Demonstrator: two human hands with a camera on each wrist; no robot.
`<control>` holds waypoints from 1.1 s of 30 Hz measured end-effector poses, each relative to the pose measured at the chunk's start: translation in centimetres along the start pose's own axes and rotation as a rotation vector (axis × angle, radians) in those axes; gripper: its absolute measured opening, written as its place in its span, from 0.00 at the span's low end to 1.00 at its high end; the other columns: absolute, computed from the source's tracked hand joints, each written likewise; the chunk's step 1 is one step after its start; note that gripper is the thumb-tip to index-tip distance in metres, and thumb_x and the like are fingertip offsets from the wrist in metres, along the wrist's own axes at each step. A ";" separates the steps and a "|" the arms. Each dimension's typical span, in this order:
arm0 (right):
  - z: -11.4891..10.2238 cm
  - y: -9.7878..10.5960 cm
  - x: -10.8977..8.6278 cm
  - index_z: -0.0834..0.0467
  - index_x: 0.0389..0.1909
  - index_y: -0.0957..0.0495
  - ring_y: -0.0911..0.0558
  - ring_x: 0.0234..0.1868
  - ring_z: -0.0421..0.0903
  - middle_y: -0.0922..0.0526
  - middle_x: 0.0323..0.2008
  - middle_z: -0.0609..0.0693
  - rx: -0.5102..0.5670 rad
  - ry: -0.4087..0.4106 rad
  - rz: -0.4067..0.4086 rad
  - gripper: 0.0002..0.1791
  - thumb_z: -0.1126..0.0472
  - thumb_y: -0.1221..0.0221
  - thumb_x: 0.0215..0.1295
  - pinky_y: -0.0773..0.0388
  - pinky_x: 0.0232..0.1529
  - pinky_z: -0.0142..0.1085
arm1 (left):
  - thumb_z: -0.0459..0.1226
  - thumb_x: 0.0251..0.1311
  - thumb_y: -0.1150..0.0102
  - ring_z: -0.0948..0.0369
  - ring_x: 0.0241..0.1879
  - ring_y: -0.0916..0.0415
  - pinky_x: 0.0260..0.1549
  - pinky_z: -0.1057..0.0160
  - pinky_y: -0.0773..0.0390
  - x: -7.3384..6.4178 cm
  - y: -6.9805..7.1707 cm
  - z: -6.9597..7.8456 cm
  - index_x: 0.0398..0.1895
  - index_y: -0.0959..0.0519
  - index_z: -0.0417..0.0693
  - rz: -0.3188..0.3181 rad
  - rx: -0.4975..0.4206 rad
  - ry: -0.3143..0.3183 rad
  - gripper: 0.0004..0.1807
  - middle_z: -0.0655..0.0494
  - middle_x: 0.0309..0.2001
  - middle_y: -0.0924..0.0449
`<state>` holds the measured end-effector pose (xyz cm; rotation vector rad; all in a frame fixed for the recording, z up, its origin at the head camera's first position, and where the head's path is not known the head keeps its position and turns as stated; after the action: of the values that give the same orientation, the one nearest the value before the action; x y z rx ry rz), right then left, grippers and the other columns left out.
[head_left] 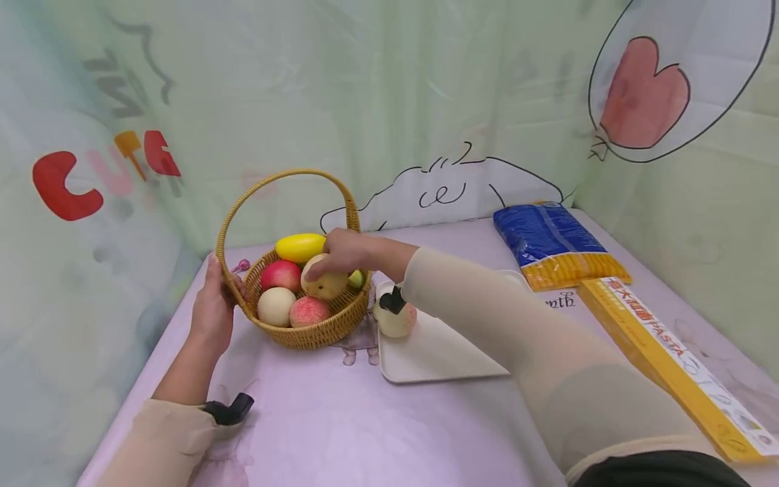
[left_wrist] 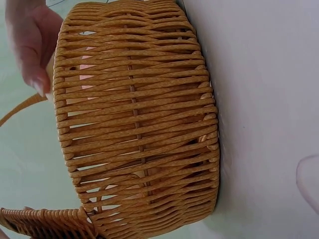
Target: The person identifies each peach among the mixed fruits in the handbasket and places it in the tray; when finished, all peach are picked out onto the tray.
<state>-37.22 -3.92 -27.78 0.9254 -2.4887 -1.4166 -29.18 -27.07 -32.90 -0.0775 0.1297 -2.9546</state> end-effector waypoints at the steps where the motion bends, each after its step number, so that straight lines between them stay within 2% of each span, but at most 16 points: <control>1: 0.0 0.1 -0.3 0.56 0.27 0.19 0.24 0.31 0.43 0.25 0.28 0.46 0.017 0.022 0.008 0.23 0.40 0.31 0.62 0.25 0.35 0.34 | 0.66 0.76 0.64 0.59 0.40 0.33 0.52 0.67 0.31 0.0 0.0 0.1 0.36 0.31 0.46 -0.003 -0.001 -0.004 0.32 0.58 0.33 0.31; 6: 0.6 0.5 -1.5 0.54 0.36 0.15 0.23 0.39 0.44 0.21 0.35 0.47 0.142 0.097 0.055 0.19 0.41 0.31 0.63 0.25 0.39 0.33 | 0.66 0.75 0.64 0.58 0.40 0.33 0.53 0.65 0.32 0.0 -0.1 0.3 0.35 0.31 0.47 -0.011 -0.009 -0.008 0.33 0.58 0.33 0.31; 11: 1.4 1.1 -2.8 0.53 0.45 0.14 0.21 0.42 0.46 0.17 0.38 0.49 0.260 0.135 0.101 0.19 0.43 0.31 0.64 0.24 0.43 0.35 | 0.66 0.75 0.63 0.58 0.41 0.33 0.53 0.66 0.32 -0.1 -0.1 0.1 0.35 0.31 0.46 -0.002 -0.029 0.014 0.33 0.58 0.32 0.31; 17: 2.4 1.6 -4.2 0.53 0.55 0.16 0.21 0.45 0.46 0.15 0.43 0.49 0.375 0.164 0.144 0.22 0.45 0.31 0.66 0.23 0.46 0.36 | 0.66 0.76 0.62 0.59 0.39 0.33 0.52 0.68 0.31 -0.2 0.0 0.0 0.34 0.31 0.47 0.012 -0.041 0.011 0.32 0.59 0.32 0.31; 23: 3.9 2.0 -5.9 0.53 0.56 0.17 0.20 0.46 0.46 0.14 0.44 0.49 0.454 0.199 0.195 0.20 0.48 0.32 0.68 0.23 0.49 0.38 | 0.66 0.75 0.63 0.58 0.42 0.33 0.54 0.67 0.32 -0.3 -0.1 0.0 0.36 0.31 0.47 0.007 -0.035 0.019 0.32 0.59 0.33 0.31; 27: 5.5 2.3 -6.8 0.52 0.54 0.17 0.21 0.44 0.46 0.15 0.42 0.49 0.483 0.185 0.239 0.18 0.49 0.32 0.69 0.23 0.49 0.39 | 0.66 0.75 0.63 0.58 0.42 0.34 0.54 0.67 0.31 -0.3 -0.1 -0.1 0.37 0.32 0.46 0.014 -0.040 0.025 0.33 0.58 0.34 0.31; 33: 8.3 2.0 -8.1 0.55 0.59 0.19 0.20 0.45 0.47 0.14 0.45 0.50 0.532 0.104 0.281 0.21 0.51 0.33 0.70 0.23 0.51 0.41 | 0.66 0.75 0.63 0.59 0.42 0.34 0.52 0.69 0.31 -0.4 -0.1 -0.1 0.38 0.33 0.46 0.018 -0.046 0.024 0.32 0.58 0.34 0.33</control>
<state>-34.93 7.49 -29.21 0.6534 -2.8224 -0.6151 -28.85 -26.90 -32.99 -0.0466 0.2012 -2.9356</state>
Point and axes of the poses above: each hand's wrist, its own x-axis towards the middle knuckle, its own y-axis out of the back of the hand, z = x × y, the point moved 5 cm from there along x, towards the middle knuckle
